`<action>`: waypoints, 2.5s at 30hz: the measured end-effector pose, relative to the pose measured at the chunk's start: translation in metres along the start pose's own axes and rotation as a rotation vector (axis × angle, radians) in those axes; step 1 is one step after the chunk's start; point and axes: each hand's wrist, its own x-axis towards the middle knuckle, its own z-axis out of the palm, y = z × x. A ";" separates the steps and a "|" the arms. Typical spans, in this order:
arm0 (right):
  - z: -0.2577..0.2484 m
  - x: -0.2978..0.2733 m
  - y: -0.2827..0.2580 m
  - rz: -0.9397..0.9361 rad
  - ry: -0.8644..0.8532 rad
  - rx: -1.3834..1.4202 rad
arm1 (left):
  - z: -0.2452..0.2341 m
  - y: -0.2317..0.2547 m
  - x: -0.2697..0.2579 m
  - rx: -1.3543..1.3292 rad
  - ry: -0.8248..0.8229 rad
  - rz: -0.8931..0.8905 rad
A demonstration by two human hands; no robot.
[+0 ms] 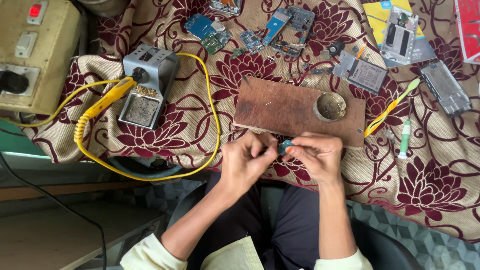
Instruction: The person uses a small screwdriver to remove screws from a blue circuit board, then picks up and inspects the board. They continue to manipulate the board and its components with their hands, occasionally using the screwdriver to adjust parts.
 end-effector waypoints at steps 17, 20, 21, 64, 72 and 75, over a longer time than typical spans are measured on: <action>-0.010 0.007 -0.009 0.192 -0.138 0.279 | -0.026 0.024 0.009 0.242 -0.157 0.568; -0.018 0.005 -0.007 0.253 -0.196 0.124 | -0.026 0.030 0.008 0.441 -0.170 0.763; -0.019 0.002 -0.005 0.279 -0.191 0.007 | -0.026 0.031 0.007 0.491 -0.174 0.790; -0.003 -0.010 0.004 -0.013 0.077 0.037 | -0.003 -0.006 0.011 -0.276 -0.078 -0.173; 0.012 -0.007 -0.003 -0.006 0.174 -0.086 | 0.003 -0.006 0.011 -0.377 0.026 -0.293; 0.013 -0.007 -0.002 -0.033 0.134 -0.168 | 0.002 -0.003 0.012 -0.351 0.058 -0.300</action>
